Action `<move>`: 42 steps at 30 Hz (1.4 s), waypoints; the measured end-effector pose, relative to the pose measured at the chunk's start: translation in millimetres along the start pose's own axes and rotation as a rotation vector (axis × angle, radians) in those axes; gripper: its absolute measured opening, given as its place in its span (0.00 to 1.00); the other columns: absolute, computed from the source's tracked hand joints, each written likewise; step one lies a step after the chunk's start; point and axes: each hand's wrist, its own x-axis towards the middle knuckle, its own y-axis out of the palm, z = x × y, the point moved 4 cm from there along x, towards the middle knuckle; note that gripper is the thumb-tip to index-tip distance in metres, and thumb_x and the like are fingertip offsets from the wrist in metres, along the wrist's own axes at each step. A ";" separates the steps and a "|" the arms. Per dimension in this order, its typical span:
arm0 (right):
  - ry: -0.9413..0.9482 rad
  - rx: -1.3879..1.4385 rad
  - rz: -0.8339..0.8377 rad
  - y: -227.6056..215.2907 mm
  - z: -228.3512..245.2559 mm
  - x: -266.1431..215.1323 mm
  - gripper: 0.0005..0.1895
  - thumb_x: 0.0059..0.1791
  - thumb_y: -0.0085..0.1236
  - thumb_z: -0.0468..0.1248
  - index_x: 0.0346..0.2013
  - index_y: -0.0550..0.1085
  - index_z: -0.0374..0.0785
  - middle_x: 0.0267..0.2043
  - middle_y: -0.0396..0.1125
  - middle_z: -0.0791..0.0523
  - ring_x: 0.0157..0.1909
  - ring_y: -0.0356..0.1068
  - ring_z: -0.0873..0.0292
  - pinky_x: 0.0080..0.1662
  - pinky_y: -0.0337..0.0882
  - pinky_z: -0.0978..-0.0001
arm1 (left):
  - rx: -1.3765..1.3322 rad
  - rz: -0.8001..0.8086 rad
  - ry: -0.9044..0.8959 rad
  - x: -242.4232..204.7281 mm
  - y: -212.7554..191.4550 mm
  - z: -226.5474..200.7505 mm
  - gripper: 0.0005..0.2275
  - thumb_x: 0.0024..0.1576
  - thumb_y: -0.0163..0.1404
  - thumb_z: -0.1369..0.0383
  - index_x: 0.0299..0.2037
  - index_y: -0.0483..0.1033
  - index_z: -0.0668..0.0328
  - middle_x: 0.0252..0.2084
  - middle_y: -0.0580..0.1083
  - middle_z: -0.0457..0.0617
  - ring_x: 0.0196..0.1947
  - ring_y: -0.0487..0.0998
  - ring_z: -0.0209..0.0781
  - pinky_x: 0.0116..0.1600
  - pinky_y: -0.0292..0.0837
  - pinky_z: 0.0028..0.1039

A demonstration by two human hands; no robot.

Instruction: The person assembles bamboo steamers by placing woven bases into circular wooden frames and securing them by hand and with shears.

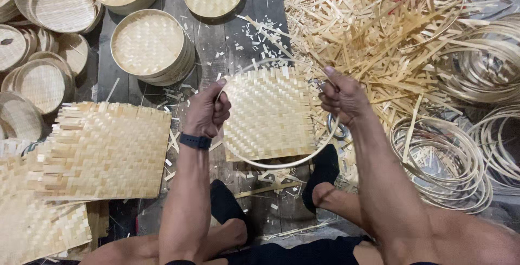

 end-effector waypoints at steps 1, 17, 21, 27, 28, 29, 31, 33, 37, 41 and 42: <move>0.005 -0.011 0.012 -0.3 0.8 0.5 0.25 0.56 0.55 0.53 0.21 0.62 0.47 0.15 0.49 0.64 0.15 0.45 0.68 0.18 0.47 0.74 | 0.025 -0.036 -0.014 1.0 -5.4 2.8 0.17 0.60 0.56 0.61 0.20 0.70 0.58 0.12 0.59 0.38 0.10 0.55 0.29 0.14 0.46 0.22; -0.080 0.260 -0.033 -0.3 -28.5 20.9 0.26 0.56 0.52 0.51 0.17 0.57 0.49 0.13 0.42 0.65 0.15 0.42 0.68 0.17 0.44 0.74 | -0.380 -0.054 0.030 23.7 -15.0 43.8 0.15 0.64 0.51 0.62 0.25 0.70 0.58 0.14 0.60 0.38 0.12 0.57 0.27 0.15 0.49 0.18; -0.122 0.218 -0.056 -1.4 -25.8 16.4 0.26 0.57 0.52 0.51 0.18 0.58 0.49 0.14 0.42 0.65 0.15 0.42 0.68 0.17 0.45 0.75 | -0.409 -0.041 0.031 22.0 -14.4 49.4 0.15 0.64 0.51 0.62 0.26 0.70 0.59 0.15 0.61 0.38 0.13 0.57 0.27 0.16 0.49 0.18; -0.156 -0.197 -0.177 -13.5 -30.6 15.0 0.14 0.55 0.52 0.44 0.43 0.79 0.36 0.25 0.68 0.59 0.25 0.66 0.65 0.29 0.71 0.75 | -0.510 -0.104 0.121 22.9 -24.5 48.2 0.14 0.64 0.52 0.61 0.28 0.71 0.59 0.16 0.62 0.39 0.14 0.59 0.28 0.17 0.52 0.18; -0.174 -0.217 -0.194 -17.9 -35.0 18.9 0.11 0.53 0.53 0.41 0.44 0.77 0.37 0.28 0.71 0.58 0.28 0.69 0.65 0.30 0.73 0.75 | -0.507 -0.115 0.121 23.3 -26.5 51.2 0.14 0.64 0.52 0.61 0.28 0.71 0.59 0.17 0.62 0.39 0.14 0.59 0.27 0.17 0.53 0.18; -0.192 -0.237 -0.210 -22.1 -40.7 25.4 0.09 0.52 0.55 0.38 0.45 0.76 0.38 0.32 0.73 0.57 0.32 0.73 0.65 0.31 0.75 0.74 | -0.501 -0.131 0.124 26.0 -28.6 54.6 0.14 0.63 0.53 0.61 0.29 0.73 0.60 0.16 0.62 0.38 0.14 0.59 0.27 0.17 0.53 0.17; -0.177 -0.263 -0.255 -31.4 -59.1 37.9 0.09 0.51 0.58 0.34 0.46 0.75 0.38 0.36 0.76 0.55 0.35 0.75 0.64 0.32 0.76 0.72 | -0.489 -0.173 0.119 33.6 -35.0 66.4 0.13 0.61 0.54 0.60 0.31 0.76 0.62 0.15 0.61 0.37 0.12 0.58 0.26 0.16 0.53 0.16; -0.121 -0.274 -0.305 -40.5 -79.9 50.1 0.09 0.52 0.60 0.33 0.47 0.75 0.36 0.37 0.76 0.54 0.34 0.74 0.62 0.32 0.74 0.71 | -0.431 -0.312 0.140 43.9 -48.0 84.5 0.09 0.60 0.56 0.62 0.31 0.73 0.54 0.18 0.65 0.39 0.14 0.61 0.27 0.17 0.54 0.17; -0.051 -0.603 -0.299 -56.4 -114.3 75.6 0.17 0.47 0.65 0.33 0.50 0.78 0.34 0.35 0.75 0.55 0.34 0.74 0.64 0.33 0.75 0.70 | 0.017 -0.599 0.241 68.5 -89.9 127.4 0.06 0.57 0.61 0.66 0.38 0.79 0.57 0.29 0.74 0.42 0.23 0.70 0.28 0.25 0.67 0.21; -0.148 -0.900 -0.358 -68.5 -154.6 97.0 0.19 0.43 0.68 0.34 0.49 0.80 0.35 0.30 0.74 0.53 0.31 0.73 0.59 0.37 0.73 0.67 | 0.809 -0.626 0.253 85.2 -125.0 158.6 0.10 0.52 0.61 0.68 0.43 0.84 0.58 0.36 0.82 0.51 0.34 0.82 0.40 0.42 0.79 0.28; -0.196 -0.975 -0.383 -70.6 -162.8 98.2 0.19 0.42 0.69 0.34 0.48 0.81 0.35 0.29 0.74 0.52 0.31 0.74 0.58 0.38 0.74 0.66 | 0.918 -0.619 0.217 88.4 -127.9 164.1 0.11 0.50 0.61 0.69 0.43 0.85 0.58 0.36 0.82 0.54 0.34 0.83 0.43 0.43 0.79 0.31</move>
